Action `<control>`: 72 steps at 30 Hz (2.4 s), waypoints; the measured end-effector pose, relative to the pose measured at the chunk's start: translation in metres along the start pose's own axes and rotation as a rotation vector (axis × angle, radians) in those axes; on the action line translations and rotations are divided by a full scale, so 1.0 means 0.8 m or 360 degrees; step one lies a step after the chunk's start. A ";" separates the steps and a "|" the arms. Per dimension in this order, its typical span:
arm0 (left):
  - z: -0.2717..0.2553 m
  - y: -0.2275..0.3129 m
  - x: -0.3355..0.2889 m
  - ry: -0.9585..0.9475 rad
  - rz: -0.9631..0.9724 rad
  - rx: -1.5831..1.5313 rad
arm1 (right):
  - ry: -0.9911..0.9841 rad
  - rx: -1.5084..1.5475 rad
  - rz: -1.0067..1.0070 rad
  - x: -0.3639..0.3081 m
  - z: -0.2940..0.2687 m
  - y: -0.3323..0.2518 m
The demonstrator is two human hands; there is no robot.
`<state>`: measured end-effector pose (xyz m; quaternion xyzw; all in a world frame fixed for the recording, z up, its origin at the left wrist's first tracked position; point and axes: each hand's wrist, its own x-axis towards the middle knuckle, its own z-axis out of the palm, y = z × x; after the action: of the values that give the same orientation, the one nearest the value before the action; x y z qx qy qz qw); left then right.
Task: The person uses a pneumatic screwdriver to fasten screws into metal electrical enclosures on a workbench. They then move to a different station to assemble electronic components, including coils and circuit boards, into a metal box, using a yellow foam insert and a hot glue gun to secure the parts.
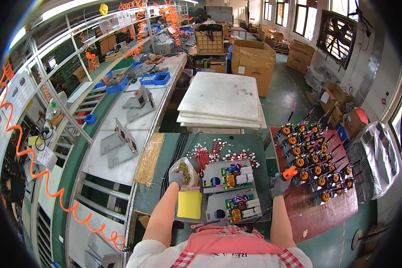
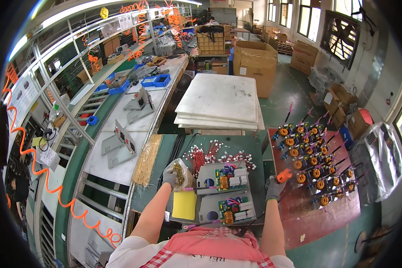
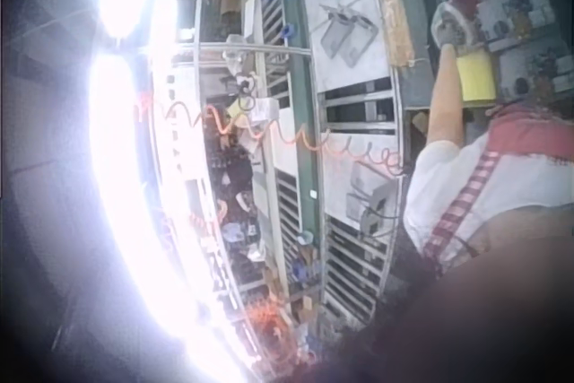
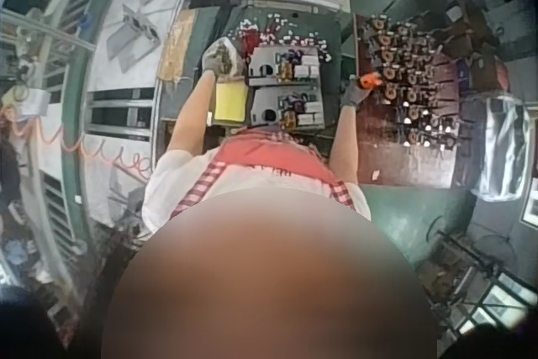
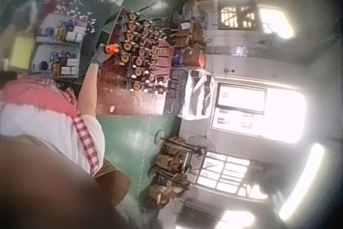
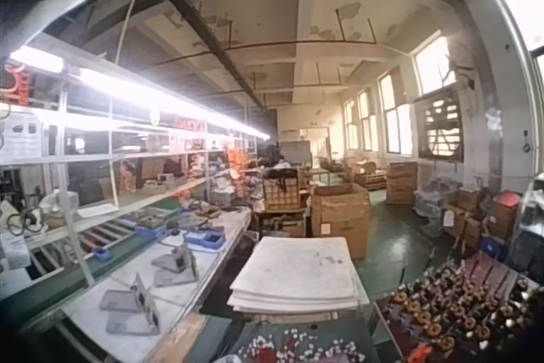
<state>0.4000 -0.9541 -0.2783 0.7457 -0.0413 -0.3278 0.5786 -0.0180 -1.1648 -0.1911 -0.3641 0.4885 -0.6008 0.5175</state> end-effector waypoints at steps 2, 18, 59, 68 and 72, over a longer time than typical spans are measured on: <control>-0.002 -0.013 0.027 0.0019 0.0031 -0.0062 | 0.0114 -0.0090 -0.0523 0.028 -0.028 0.016; -0.011 0.033 -0.045 -0.0207 -0.0385 -0.1570 | -0.0308 0.0887 -0.1105 -0.063 -0.110 -0.284; 0.166 -0.005 -0.474 -0.0737 -0.0460 -0.1384 | -0.1408 0.1193 -0.0166 -0.156 -0.070 -0.240; 0.148 -0.013 -0.462 -0.0671 -0.0446 -0.1276 | -0.1295 0.1116 -0.0102 -0.168 -0.052 -0.221; 0.144 -0.014 -0.434 -0.0569 -0.0469 -0.1245 | -0.1273 0.1093 -0.0146 -0.173 -0.033 -0.224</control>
<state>0.0635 -0.8939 -0.1482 0.4005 0.0930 -0.5213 0.7478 -0.0629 -1.0267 -0.0154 -0.3954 0.0115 -0.5626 0.7260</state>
